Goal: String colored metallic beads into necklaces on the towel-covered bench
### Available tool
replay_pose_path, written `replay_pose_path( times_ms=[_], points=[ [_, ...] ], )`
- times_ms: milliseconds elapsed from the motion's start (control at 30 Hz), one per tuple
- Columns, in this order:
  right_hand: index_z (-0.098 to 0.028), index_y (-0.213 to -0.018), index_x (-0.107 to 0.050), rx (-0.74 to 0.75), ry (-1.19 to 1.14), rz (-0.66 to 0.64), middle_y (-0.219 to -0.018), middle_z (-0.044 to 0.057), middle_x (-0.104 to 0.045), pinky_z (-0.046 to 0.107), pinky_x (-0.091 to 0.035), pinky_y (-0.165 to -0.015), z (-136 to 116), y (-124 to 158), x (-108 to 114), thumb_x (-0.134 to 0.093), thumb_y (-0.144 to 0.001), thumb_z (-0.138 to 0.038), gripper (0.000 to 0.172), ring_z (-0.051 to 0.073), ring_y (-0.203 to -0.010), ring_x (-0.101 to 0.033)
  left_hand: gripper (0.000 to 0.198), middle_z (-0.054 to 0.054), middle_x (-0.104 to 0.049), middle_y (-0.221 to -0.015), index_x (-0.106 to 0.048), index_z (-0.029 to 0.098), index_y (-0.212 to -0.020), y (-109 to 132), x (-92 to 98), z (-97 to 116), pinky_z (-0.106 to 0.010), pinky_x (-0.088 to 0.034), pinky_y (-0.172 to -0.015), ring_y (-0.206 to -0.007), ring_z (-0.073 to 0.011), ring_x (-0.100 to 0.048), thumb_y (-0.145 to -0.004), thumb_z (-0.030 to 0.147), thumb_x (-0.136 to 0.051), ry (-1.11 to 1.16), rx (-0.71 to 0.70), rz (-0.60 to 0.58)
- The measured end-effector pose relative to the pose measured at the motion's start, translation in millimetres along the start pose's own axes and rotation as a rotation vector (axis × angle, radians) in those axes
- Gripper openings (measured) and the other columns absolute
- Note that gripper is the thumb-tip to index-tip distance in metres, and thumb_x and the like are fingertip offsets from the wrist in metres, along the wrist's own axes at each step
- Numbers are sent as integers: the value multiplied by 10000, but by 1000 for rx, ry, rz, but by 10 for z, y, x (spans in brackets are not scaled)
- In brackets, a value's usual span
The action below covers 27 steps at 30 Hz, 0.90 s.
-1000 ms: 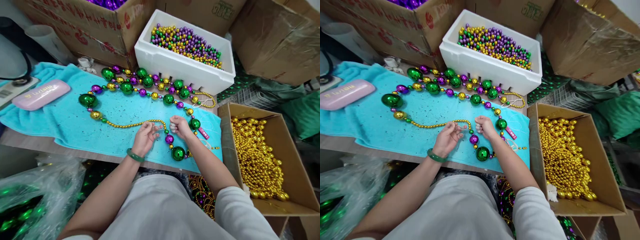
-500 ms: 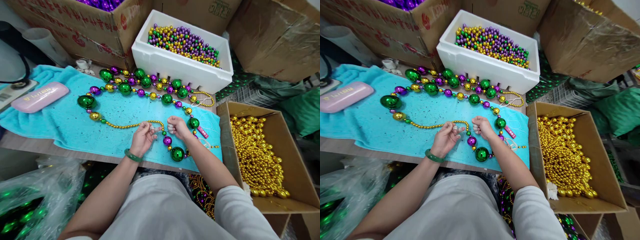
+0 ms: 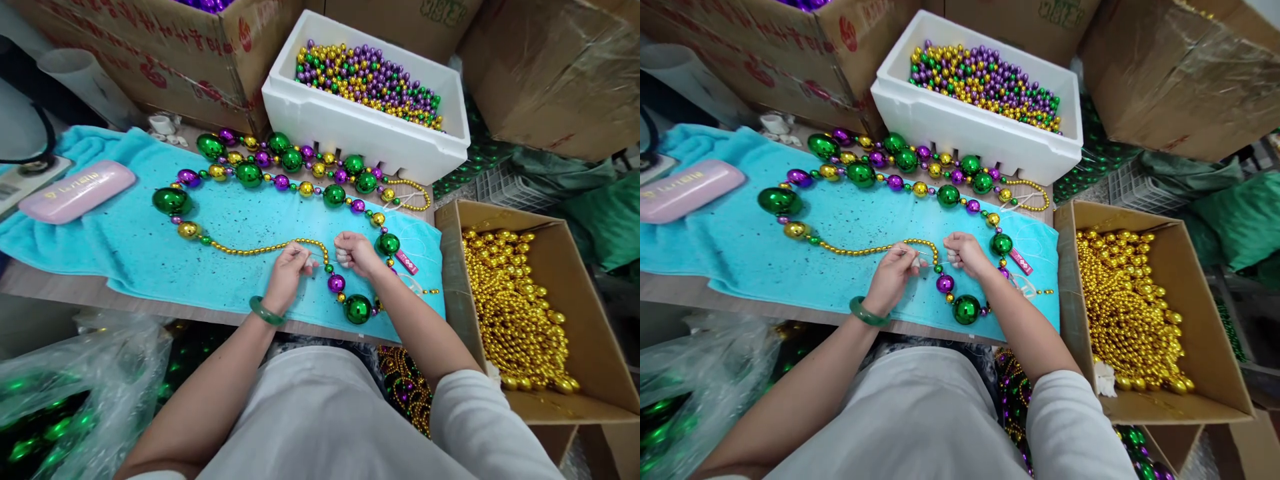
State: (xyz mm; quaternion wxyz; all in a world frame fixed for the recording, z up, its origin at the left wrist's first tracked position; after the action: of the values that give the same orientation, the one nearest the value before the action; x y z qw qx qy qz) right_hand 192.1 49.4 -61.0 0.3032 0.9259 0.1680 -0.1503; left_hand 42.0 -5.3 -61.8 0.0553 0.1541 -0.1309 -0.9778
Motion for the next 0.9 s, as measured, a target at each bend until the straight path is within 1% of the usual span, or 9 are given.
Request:
replay_pose_path(
  times_ms=[100,200,367,433,533,633,733,833,900],
  points=[
    [-215,-670,-354,3,20,-9,-443,-124,-291,152,-112,-345,-23,3,-9,-701,-643,-284,356,30,-341,-223,170,12,-523,-539,-534,211,-663,19,-31,66,-279,-386,-659,-619,-162,-491,-832,209,-549,-482,-168,-52],
    [-213,-673,-366,-1,87,-2,-433,-126,-300,149,-128,-344,-58,12,-45,-708,-660,-291,351,29,-336,-227,187,-13,-534,-566,-563,223,-641,31,-96,55,-307,-345,-683,-682,-208,-471,-819,170,-541,-849,-229,-125],
    [-194,-651,-433,38,349,12,-407,-101,-368,156,-203,-324,-156,22,-57,-709,-665,-278,290,49,-331,-314,199,-43,-506,-574,-583,233,-674,86,-156,-18,-317,-308,-646,-676,-241,-465,-837,169,-488,-1101,-303,-179],
    [-192,-642,-441,8,409,6,-400,-96,-377,163,-215,-318,-171,18,-17,-716,-657,-268,286,55,-328,-328,206,-48,-479,-551,-591,231,-676,113,-162,-48,-320,-308,-636,-676,-249,-472,-829,157,-475,-1176,-321,-188],
    [-195,-632,-434,-21,418,27,-391,-102,-353,170,-200,-321,-188,9,35,-711,-664,-256,285,54,-320,-308,211,-51,-484,-525,-619,229,-672,114,-160,-64,-321,-334,-646,-676,-250,-495,-806,136,-484,-1190,-326,-192],
    [-192,-627,-441,88,440,73,-397,-97,-353,177,-206,-344,-261,3,5,-659,-710,-225,236,53,-334,-301,192,-61,-642,-631,-684,239,-697,52,-130,-38,-319,-377,-688,-719,-244,-554,-786,160,-533,-994,-273,-188],
    [-199,-637,-437,145,487,86,-403,-95,-345,191,-226,-374,-335,9,-84,-591,-764,-210,200,65,-354,-304,137,-27,-736,-779,-737,265,-721,-15,-87,-11,-312,-404,-706,-761,-236,-611,-766,249,-609,-773,-147,-199],
    [-204,-636,-428,201,639,91,-434,-78,-368,208,-267,-431,-399,71,-215,-547,-794,-209,198,86,-411,-347,107,-4,-710,-674,-742,258,-681,-40,-53,4,-292,-390,-636,-664,-211,-597,-732,284,-651,-718,-45,-180],
    [-194,-651,-450,346,842,92,-507,-48,-444,223,-309,-498,-435,189,-371,-521,-813,-210,177,104,-496,-407,115,4,-611,-512,-703,232,-581,-49,-45,8,-273,-350,-566,-560,-183,-539,-693,237,-675,-675,-27,-149]
  ],
)
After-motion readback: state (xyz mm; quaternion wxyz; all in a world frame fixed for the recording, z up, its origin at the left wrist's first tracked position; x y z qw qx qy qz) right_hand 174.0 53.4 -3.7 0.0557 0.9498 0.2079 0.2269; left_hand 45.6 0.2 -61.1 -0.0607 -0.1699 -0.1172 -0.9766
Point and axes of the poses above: each hand's wrist, its own y-axis away from the middle knuckle, its own x-axis out of the back of the hand, z = x × y, the point moved 4 cm from there along -y, towards the middle knuckle
